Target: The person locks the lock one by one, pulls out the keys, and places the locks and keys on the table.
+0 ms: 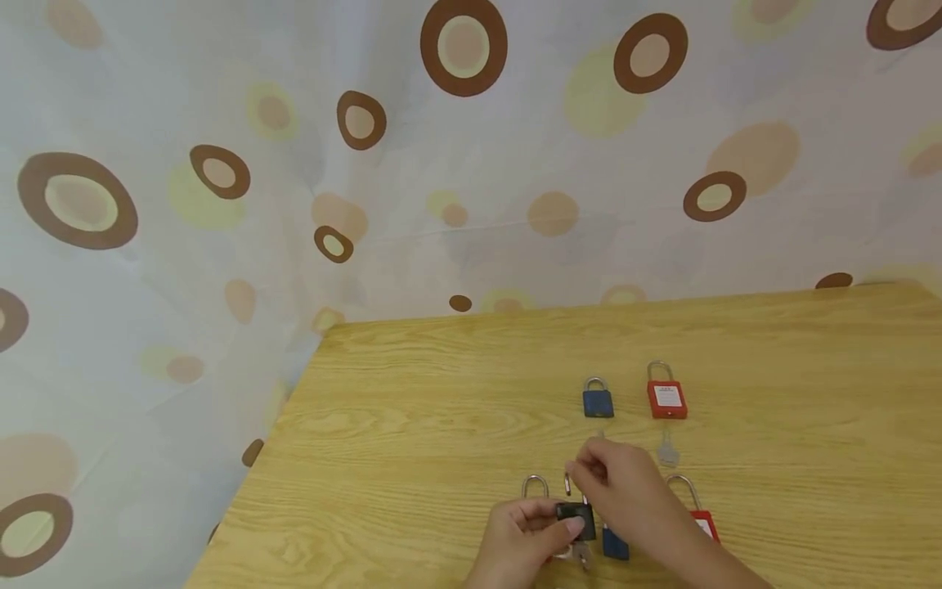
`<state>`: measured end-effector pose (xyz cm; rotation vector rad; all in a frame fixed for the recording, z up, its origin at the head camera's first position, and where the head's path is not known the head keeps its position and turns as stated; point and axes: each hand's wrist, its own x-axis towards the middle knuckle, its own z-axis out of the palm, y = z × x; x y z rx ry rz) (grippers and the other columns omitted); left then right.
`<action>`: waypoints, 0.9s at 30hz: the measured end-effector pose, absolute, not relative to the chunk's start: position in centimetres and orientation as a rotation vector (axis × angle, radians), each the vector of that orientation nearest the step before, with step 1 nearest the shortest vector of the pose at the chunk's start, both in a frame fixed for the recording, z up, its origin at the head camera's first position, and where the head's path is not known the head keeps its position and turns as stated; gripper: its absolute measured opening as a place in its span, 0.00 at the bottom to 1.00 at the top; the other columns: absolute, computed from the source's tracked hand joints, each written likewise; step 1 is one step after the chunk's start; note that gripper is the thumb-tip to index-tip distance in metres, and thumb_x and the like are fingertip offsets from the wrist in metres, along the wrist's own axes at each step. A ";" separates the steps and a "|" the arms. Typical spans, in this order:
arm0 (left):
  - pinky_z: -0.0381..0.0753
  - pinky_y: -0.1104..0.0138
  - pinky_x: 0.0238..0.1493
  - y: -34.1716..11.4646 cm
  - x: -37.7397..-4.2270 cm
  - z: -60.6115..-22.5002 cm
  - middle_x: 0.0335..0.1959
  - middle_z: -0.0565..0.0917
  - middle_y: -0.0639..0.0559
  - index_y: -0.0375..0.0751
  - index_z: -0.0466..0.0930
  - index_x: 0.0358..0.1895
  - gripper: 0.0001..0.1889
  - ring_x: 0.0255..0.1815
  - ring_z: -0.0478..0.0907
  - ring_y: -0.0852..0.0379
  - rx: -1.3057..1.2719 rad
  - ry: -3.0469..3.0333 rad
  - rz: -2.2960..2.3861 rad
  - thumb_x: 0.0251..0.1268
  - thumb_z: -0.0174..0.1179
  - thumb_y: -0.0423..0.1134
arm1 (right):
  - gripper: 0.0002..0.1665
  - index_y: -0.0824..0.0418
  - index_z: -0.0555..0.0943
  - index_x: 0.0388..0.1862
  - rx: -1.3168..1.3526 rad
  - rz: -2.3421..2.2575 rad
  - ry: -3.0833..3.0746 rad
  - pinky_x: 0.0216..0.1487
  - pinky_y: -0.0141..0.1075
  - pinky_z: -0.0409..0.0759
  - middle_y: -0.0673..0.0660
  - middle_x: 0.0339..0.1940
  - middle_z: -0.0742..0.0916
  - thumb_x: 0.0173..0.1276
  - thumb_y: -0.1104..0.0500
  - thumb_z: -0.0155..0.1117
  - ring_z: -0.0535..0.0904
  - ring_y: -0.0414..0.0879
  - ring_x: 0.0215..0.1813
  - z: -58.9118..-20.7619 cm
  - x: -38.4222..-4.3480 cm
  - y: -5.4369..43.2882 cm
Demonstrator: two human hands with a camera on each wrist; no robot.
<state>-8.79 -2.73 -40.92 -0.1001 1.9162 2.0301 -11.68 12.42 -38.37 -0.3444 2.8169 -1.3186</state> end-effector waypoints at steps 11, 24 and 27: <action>0.82 0.73 0.37 -2.7 -8.8 -41.2 0.35 0.86 0.41 0.28 0.83 0.40 0.11 0.31 0.81 0.65 -0.123 1.896 2.043 0.58 0.62 0.34 | 0.07 0.59 0.76 0.29 -0.537 -1.527 2.688 0.15 0.28 0.62 0.42 0.16 0.69 0.69 0.64 0.54 0.61 0.31 0.17 -39.4 -11.7 12.9; 0.80 0.77 0.34 -2.9 -8.6 -41.0 0.33 0.86 0.40 0.29 0.84 0.38 0.11 0.28 0.80 0.66 -0.105 1.866 2.131 0.57 0.63 0.35 | 0.11 0.57 0.74 0.28 -0.723 -1.639 2.633 0.12 0.27 0.60 0.48 0.12 0.66 0.69 0.67 0.51 0.59 0.35 0.13 -39.9 -11.3 13.2; 0.78 0.78 0.33 -2.9 -8.5 -40.9 0.32 0.86 0.39 0.28 0.84 0.37 0.11 0.27 0.79 0.67 -0.087 1.883 2.138 0.56 0.63 0.35 | 0.12 0.55 0.74 0.27 -0.746 -1.636 2.683 0.12 0.27 0.59 0.47 0.12 0.66 0.68 0.68 0.52 0.58 0.33 0.14 -40.0 -11.1 13.2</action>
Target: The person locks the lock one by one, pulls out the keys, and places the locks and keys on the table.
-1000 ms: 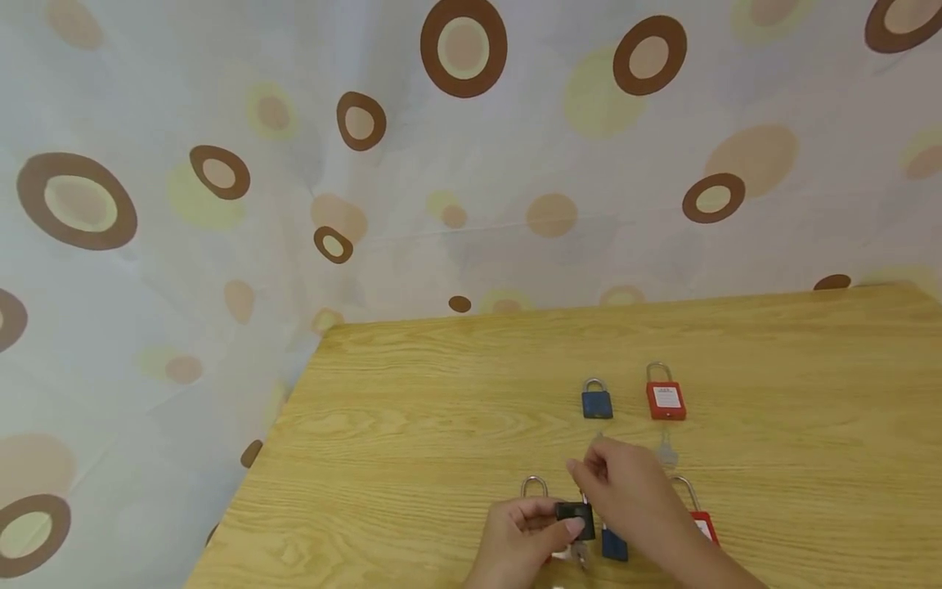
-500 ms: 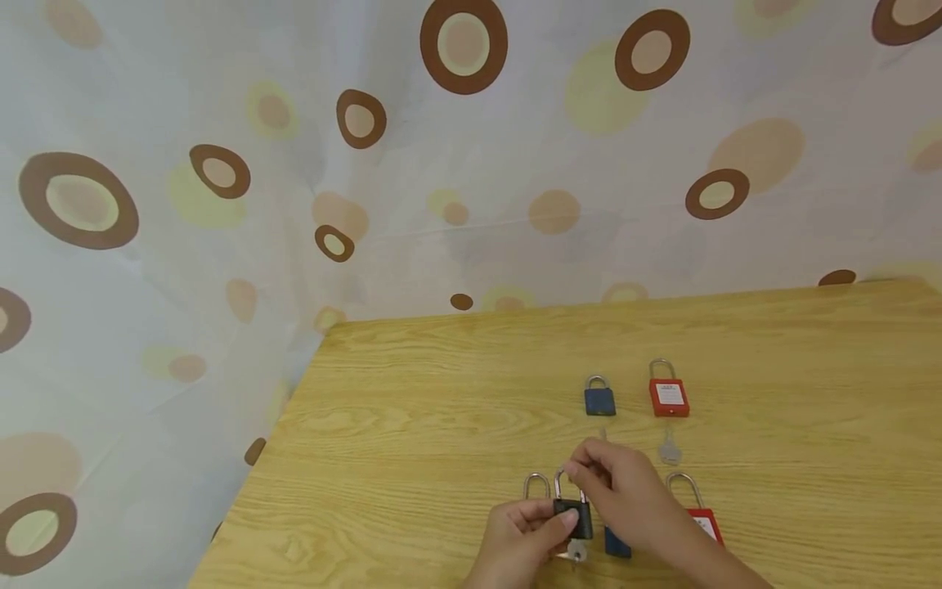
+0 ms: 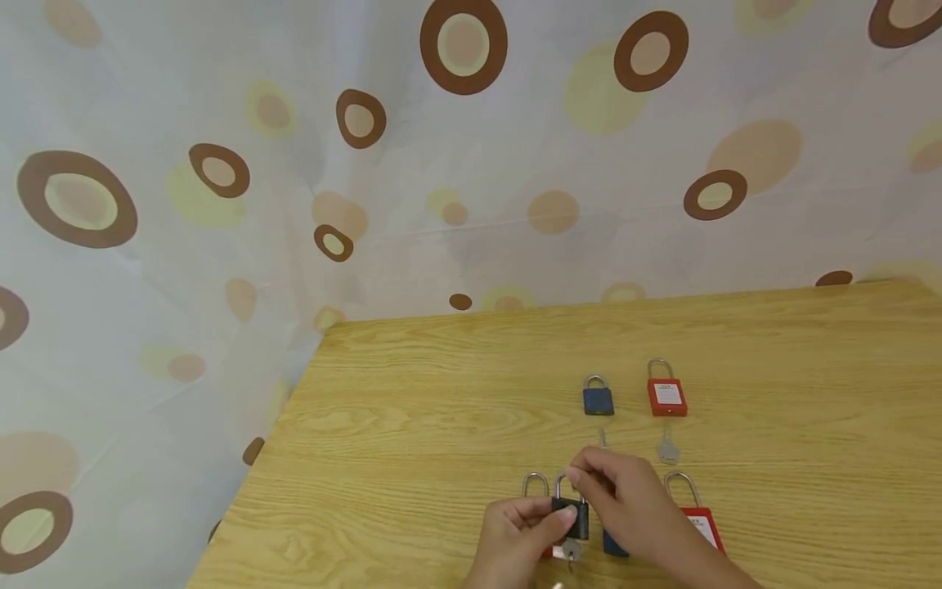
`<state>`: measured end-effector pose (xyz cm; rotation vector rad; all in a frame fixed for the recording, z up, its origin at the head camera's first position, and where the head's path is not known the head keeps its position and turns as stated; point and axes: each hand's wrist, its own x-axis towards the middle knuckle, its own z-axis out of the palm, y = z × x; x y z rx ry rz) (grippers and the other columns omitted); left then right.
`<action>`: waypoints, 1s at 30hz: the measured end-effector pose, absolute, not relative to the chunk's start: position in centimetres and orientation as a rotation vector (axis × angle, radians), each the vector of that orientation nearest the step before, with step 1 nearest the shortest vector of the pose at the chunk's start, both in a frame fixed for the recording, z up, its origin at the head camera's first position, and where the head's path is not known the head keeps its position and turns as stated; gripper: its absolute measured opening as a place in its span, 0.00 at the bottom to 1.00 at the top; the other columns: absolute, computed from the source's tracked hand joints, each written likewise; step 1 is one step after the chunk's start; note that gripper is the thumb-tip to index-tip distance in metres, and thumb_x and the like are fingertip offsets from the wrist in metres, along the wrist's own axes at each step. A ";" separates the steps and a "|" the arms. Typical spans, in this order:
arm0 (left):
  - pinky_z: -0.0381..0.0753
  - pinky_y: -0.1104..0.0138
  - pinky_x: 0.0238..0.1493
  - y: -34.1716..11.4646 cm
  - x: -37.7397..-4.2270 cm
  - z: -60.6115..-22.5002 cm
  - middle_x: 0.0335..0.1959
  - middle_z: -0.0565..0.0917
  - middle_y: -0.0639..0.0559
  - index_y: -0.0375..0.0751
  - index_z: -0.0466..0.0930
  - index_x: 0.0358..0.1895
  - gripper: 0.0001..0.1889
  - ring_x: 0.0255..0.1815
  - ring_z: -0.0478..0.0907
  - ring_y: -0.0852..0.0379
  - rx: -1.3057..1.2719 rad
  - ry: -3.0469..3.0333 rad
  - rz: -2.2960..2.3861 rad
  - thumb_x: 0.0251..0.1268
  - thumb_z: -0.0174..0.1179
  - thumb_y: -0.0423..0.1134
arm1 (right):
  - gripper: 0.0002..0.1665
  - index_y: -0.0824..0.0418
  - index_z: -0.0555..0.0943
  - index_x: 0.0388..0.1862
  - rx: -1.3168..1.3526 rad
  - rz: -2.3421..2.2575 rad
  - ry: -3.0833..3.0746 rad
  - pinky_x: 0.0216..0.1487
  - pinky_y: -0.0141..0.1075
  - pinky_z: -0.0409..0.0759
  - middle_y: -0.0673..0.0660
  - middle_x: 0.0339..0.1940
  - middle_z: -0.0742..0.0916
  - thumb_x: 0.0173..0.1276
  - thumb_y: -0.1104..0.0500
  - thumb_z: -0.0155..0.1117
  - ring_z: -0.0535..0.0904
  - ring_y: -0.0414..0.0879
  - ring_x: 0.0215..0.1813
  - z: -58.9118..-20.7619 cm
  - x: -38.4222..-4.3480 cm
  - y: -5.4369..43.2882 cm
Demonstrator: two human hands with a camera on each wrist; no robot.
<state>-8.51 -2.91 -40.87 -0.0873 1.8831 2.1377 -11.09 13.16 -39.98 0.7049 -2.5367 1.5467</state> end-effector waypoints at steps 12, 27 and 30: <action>0.77 0.78 0.32 -3.1 -8.6 -40.9 0.31 0.86 0.37 0.26 0.84 0.35 0.10 0.26 0.78 0.67 -0.056 1.934 2.161 0.54 0.64 0.33 | 0.12 0.53 0.77 0.26 0.713 1.378 -2.490 0.13 0.25 0.59 0.41 0.14 0.67 0.64 0.70 0.57 0.58 0.28 0.16 -40.1 -11.0 12.5; 0.81 0.73 0.36 -2.4 -10.0 -39.7 0.32 0.86 0.45 0.30 0.84 0.37 0.09 0.28 0.79 0.65 -0.194 1.873 2.172 0.56 0.64 0.33 | 0.11 0.64 0.77 0.34 0.230 1.730 -2.573 0.17 0.30 0.66 0.46 0.16 0.71 0.73 0.62 0.47 0.66 0.39 0.17 -40.3 -10.5 12.2; 0.80 0.72 0.36 -2.6 -10.4 -39.5 0.33 0.87 0.47 0.30 0.84 0.38 0.11 0.27 0.77 0.67 -0.271 1.873 2.191 0.57 0.64 0.35 | 0.12 0.67 0.76 0.38 0.049 1.851 -2.610 0.19 0.31 0.68 0.48 0.19 0.73 0.73 0.59 0.49 0.68 0.41 0.19 -40.5 -9.9 11.9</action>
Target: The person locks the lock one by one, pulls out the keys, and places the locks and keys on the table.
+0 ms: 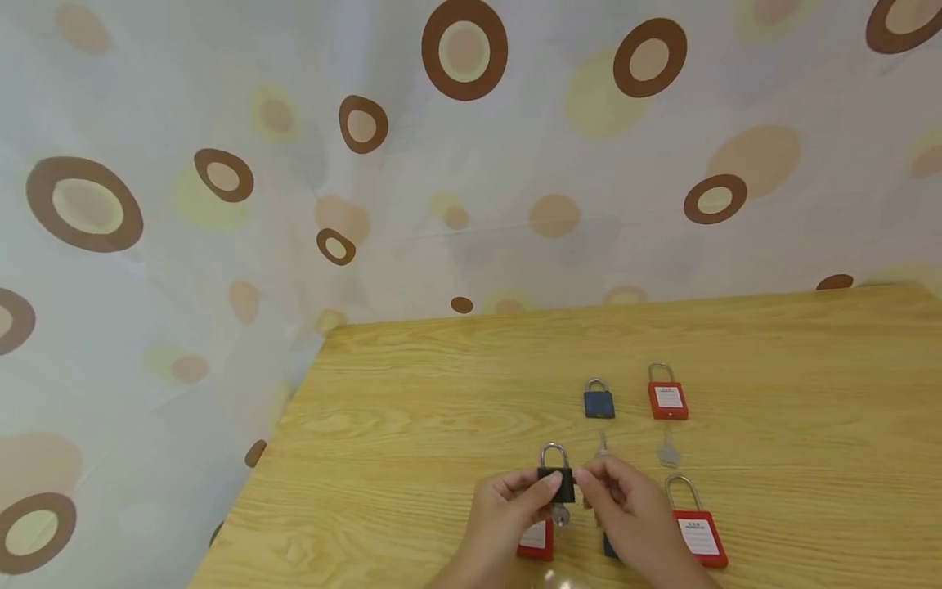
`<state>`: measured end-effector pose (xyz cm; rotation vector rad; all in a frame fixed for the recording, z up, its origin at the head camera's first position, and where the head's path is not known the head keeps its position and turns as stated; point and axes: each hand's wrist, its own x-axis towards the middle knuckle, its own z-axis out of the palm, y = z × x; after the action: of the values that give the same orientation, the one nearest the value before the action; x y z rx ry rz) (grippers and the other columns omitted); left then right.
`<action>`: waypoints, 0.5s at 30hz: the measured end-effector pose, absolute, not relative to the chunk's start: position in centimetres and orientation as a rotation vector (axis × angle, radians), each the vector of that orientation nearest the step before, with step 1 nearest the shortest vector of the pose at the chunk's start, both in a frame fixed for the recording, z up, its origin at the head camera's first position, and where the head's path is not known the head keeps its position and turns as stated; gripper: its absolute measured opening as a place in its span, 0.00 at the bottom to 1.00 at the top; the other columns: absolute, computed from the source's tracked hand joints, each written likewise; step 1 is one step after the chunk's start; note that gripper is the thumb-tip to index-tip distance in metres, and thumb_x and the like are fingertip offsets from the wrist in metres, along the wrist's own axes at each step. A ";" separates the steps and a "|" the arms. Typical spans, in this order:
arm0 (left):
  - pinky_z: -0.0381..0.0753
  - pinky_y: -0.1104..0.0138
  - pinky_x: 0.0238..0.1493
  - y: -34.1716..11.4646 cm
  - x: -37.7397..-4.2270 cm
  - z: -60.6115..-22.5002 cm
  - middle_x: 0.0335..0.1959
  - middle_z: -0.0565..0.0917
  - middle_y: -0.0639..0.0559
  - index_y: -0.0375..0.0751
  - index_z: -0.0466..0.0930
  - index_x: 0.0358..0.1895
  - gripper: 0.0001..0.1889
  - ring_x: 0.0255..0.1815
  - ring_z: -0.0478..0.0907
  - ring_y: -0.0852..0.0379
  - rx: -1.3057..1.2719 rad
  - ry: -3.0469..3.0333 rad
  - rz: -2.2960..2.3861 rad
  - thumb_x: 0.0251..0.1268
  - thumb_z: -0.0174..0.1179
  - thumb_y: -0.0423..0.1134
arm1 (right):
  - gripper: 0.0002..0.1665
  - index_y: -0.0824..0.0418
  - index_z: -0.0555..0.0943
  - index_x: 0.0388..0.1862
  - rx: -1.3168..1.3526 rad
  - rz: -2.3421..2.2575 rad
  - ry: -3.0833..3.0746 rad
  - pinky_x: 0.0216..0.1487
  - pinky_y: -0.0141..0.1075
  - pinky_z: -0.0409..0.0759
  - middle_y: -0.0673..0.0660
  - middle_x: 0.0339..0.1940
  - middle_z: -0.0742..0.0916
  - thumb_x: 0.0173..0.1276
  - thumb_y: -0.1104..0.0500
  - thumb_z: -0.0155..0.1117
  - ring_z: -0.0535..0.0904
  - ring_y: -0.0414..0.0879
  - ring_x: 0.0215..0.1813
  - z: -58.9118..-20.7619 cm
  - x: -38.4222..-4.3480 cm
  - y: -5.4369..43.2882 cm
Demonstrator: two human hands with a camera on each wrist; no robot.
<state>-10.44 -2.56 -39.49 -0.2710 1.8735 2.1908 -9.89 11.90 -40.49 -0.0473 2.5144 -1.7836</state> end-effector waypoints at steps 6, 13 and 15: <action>0.78 0.72 0.35 -2.8 -10.9 -39.3 0.32 0.86 0.52 0.31 0.84 0.38 0.12 0.28 0.76 0.66 -0.331 1.912 2.196 0.57 0.64 0.38 | 0.15 0.68 0.77 0.44 0.188 -1.750 2.319 0.23 0.30 0.70 0.50 0.24 0.76 0.68 0.56 0.57 0.68 0.40 0.21 -41.0 -8.9 10.9; 0.77 0.72 0.36 -2.7 -10.8 -39.3 0.32 0.86 0.53 0.31 0.84 0.38 0.12 0.29 0.76 0.66 -0.337 1.900 2.201 0.57 0.64 0.38 | 0.14 0.68 0.77 0.42 0.264 -1.763 2.244 0.24 0.29 0.69 0.50 0.24 0.77 0.67 0.56 0.58 0.68 0.39 0.23 -40.8 -8.8 10.5; 0.78 0.71 0.36 -2.6 -10.7 -39.3 0.32 0.86 0.52 0.31 0.84 0.38 0.12 0.29 0.76 0.66 -0.338 1.896 2.206 0.57 0.64 0.37 | 0.14 0.67 0.77 0.41 0.275 -1.756 2.235 0.24 0.29 0.69 0.49 0.23 0.76 0.67 0.56 0.59 0.68 0.39 0.23 -40.8 -8.7 10.5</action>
<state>-10.72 -2.64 -39.34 -0.3385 1.8959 2.2058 -8.71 10.47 -40.80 0.2750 2.2347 -1.7556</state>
